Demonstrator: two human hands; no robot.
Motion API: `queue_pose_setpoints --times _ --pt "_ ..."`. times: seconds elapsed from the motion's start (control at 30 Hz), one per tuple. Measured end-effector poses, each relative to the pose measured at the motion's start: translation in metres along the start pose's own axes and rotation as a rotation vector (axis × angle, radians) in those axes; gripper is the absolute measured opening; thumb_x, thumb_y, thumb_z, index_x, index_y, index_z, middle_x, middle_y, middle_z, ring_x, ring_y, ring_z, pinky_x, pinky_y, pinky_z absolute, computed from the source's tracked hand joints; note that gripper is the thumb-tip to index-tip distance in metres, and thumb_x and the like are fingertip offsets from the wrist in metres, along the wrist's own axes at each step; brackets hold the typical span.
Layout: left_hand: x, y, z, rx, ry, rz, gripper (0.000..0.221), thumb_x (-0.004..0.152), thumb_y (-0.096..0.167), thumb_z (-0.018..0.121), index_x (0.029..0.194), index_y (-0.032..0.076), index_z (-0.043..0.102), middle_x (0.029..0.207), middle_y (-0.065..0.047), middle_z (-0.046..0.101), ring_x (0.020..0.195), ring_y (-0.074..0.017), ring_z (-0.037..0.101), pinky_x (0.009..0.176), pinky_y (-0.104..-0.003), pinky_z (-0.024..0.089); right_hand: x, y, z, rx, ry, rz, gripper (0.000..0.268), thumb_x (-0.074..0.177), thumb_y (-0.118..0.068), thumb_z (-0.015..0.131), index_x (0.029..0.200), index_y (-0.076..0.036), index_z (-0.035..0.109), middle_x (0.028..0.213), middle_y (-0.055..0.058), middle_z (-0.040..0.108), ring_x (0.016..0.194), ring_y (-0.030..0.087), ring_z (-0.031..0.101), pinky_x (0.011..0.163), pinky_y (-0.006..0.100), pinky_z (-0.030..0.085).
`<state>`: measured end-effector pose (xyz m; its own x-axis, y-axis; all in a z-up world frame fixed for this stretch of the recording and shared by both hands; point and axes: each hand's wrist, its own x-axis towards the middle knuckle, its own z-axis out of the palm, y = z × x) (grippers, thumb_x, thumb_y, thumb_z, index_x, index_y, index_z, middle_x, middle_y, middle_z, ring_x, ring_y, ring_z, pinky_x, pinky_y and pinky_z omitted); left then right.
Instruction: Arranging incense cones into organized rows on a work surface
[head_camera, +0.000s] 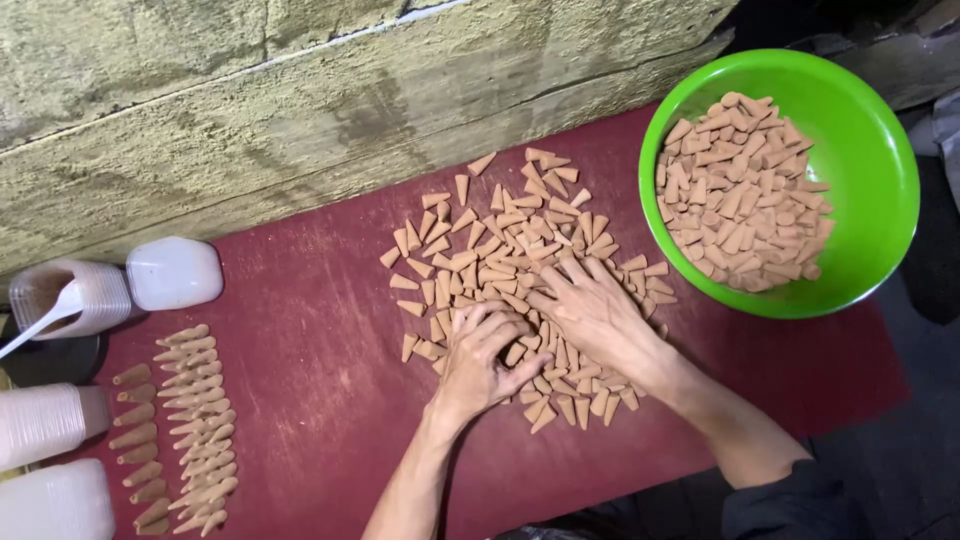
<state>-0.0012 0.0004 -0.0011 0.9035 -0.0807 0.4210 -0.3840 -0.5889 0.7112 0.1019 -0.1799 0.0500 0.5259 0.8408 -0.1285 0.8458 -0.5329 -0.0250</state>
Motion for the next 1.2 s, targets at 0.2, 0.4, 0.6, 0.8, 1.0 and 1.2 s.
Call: queue_pose_setpoints --times 0.2,0.4,0.6,0.8,1.0,1.2 --pt "-0.015 -0.023 0.015 -0.051 0.038 -0.040 0.022 0.088 0.034 0.079 0.091 0.014 0.070 0.092 -0.004 0.074 0.100 -0.0307 0.069 0.086 -0.042 0.048 0.015 0.007 0.038 -0.159 0.076 -0.130 0.021 0.084 -0.019 0.064 0.103 -0.023 0.073 0.114 0.006 0.062 0.107 0.028 0.052 0.095 0.048 0.039" --pt "-0.014 -0.025 0.020 -0.062 0.083 -0.065 0.021 0.086 0.033 0.080 0.092 0.014 0.071 0.093 -0.004 0.074 0.097 -0.0298 0.070 0.085 -0.042 0.049 0.008 0.012 0.033 -0.147 0.181 -0.119 0.016 0.087 -0.022 0.068 0.099 -0.019 0.077 0.104 0.004 0.058 0.100 0.023 0.055 0.091 0.043 0.041" --pt "0.003 -0.002 0.009 -0.124 0.200 -0.061 0.024 0.089 0.033 0.081 0.098 0.012 0.072 0.096 -0.009 0.073 0.096 -0.0314 0.069 0.084 -0.042 0.050 -0.015 0.021 0.039 0.401 0.355 0.075 0.016 0.091 -0.022 0.072 0.103 -0.012 0.072 0.101 0.007 0.063 0.102 0.027 0.063 0.087 0.040 0.051" --pt "-0.009 0.006 -0.004 -0.352 0.233 -0.192 0.021 0.088 0.020 0.082 0.107 0.013 0.077 0.104 -0.007 0.077 0.099 -0.0278 0.074 0.085 -0.039 0.055 -0.027 -0.032 0.004 1.133 0.450 0.257 0.031 0.082 -0.006 0.084 0.111 -0.001 0.073 0.086 0.013 0.072 0.076 0.022 0.071 0.069 0.034 0.061" --pt "-0.021 0.038 -0.049 -0.401 0.226 -0.256 0.014 0.089 0.014 0.081 0.102 0.011 0.082 0.094 -0.009 0.078 0.090 -0.0281 0.076 0.080 -0.039 0.058 -0.024 -0.092 -0.008 1.447 0.545 0.407 0.031 0.076 0.010 0.082 0.105 0.002 0.075 0.095 0.015 0.077 0.085 0.020 0.079 0.076 0.032 0.066" --pt "-0.073 0.050 -0.092 -0.332 0.284 -0.391 0.009 0.093 0.013 0.075 0.098 0.006 0.077 0.095 -0.006 0.075 0.089 -0.0187 0.072 0.086 -0.029 0.056 -0.016 -0.146 0.022 1.780 0.323 0.339 0.026 0.082 0.009 0.079 0.107 0.006 0.072 0.103 0.015 0.077 0.096 0.019 0.076 0.088 0.027 0.064"
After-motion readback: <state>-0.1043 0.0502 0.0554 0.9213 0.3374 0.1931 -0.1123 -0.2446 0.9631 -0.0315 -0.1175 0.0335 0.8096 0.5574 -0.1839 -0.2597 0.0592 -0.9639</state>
